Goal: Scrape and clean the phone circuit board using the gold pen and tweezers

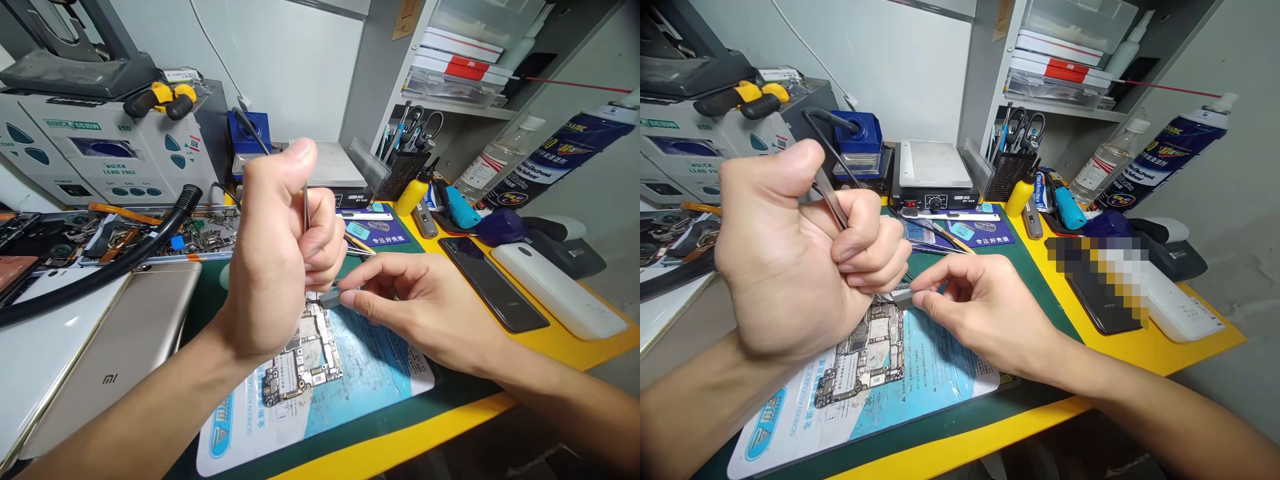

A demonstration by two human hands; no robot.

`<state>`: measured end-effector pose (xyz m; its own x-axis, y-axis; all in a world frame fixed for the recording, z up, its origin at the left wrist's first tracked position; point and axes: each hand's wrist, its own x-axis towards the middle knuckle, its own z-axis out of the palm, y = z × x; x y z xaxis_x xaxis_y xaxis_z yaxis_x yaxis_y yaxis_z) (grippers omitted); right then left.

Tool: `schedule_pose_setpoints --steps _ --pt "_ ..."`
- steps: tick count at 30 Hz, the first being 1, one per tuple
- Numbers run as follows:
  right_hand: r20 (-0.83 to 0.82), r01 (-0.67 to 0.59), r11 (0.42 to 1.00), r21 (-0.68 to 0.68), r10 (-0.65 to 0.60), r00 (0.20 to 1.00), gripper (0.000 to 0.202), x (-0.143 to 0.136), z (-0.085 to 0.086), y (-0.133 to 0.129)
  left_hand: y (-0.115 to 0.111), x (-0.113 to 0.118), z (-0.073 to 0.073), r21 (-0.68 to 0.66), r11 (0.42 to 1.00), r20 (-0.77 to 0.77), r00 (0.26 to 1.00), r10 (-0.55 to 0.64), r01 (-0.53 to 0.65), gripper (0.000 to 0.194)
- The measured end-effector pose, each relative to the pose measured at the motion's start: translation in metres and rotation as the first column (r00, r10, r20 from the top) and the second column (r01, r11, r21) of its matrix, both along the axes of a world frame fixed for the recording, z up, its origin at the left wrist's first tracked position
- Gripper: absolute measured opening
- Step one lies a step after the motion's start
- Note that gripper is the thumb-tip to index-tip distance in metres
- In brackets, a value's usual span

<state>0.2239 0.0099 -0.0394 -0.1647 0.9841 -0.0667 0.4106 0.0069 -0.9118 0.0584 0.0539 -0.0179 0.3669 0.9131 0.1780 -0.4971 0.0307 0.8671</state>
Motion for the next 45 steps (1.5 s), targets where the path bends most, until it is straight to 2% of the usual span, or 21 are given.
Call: schedule_pose_setpoints --steps 7,16,23,29,33,36,40,45 --pt "0.059 0.007 0.999 0.049 -0.009 0.998 0.013 -0.0018 0.0026 0.0011 0.0012 -0.0006 -0.0006 -0.001 1.0 0.009 1.0 -0.011 0.011 0.073" --pt "0.057 0.015 0.999 0.034 -0.017 0.998 0.015 -0.0009 0.0011 0.0003 0.0004 -0.0014 0.0013 -0.012 1.0 -0.026 1.0 -0.012 0.011 0.065" --pt "0.056 0.025 1.0 -0.007 -0.025 0.998 0.015 -0.003 0.0025 0.0017 0.0001 0.0015 -0.0018 -0.034 0.999 0.047 0.999 0.0 0.002 0.066" --pt "0.07 0.049 0.999 0.01 -0.049 0.996 0.015 -0.0042 0.0045 0.001 0.0041 0.0002 -0.0052 0.02 0.998 0.06 0.996 -0.059 0.058 0.066" --pt "0.068 0.057 0.998 0.023 -0.058 0.996 0.014 -0.0057 0.0041 0.0018 0.0034 0.0006 -0.0037 0.001 1.0 0.065 0.998 -0.005 0.005 0.063" --pt "0.054 0.059 0.998 0.036 -0.061 0.997 0.014 -0.0064 0.0038 0.0033 0.0031 -0.0002 -0.0028 0.022 0.999 0.057 0.998 -0.037 0.035 0.066" --pt "0.024 0.059 0.998 0.004 -0.059 0.998 0.014 -0.0052 0.0039 0.0036 0.0035 -0.0017 -0.0025 0.003 0.997 0.027 0.996 -0.082 0.082 0.065" --pt "0.034 0.02 0.999 -0.03 -0.019 0.999 0.018 -0.0027 0.003 0.0024 0.0017 0.0 -0.0038 0.024 0.999 0.067 0.997 -0.045 0.044 0.063"
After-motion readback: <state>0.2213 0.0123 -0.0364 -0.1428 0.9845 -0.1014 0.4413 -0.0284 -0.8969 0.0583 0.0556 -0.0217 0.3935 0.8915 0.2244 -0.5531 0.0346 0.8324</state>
